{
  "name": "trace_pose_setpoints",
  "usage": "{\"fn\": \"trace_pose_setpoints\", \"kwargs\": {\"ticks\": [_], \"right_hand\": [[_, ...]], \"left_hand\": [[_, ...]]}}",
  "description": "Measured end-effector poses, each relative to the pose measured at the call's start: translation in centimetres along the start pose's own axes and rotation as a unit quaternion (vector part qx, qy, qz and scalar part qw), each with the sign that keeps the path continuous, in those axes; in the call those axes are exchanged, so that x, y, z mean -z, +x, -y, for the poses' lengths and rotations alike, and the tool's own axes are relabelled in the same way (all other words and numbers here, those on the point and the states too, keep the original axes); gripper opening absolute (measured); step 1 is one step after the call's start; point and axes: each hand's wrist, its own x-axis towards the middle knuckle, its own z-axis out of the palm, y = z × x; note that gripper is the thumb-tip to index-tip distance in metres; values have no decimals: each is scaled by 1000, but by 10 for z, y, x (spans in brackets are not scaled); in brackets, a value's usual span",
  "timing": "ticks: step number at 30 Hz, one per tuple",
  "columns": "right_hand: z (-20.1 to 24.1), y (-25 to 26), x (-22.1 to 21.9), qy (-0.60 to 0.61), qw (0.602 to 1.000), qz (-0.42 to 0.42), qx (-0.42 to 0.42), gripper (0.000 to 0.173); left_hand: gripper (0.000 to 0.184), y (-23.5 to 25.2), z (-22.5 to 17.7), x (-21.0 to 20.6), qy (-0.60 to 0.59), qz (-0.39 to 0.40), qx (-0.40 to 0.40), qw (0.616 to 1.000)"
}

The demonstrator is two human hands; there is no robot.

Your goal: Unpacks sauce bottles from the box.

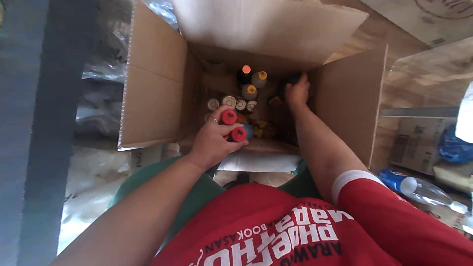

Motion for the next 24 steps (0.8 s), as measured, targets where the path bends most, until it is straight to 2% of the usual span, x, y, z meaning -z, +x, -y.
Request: {"fn": "trace_pose_setpoints", "kwargs": {"ticks": [4,8,11,18,24], "right_hand": [[4,6,5,13,997,11,-70,84],[-2,15,5,-4,996,37,-85,74],[-4,20,6,-21,997,44,-55,62],[-12,32,0,-21,997,55,49,52],[-9,16,27,25,995,78,54,43]], "left_hand": [[36,12,-1,-1,5,16,12,1000],[38,23,-5,-2,1,44,48,998],[38,26,-3,-5,-6,59,43,997],[39,30,-6,-11,-25,32,17,999],[39,27,-21,-18,-78,-23,21,996]]}}
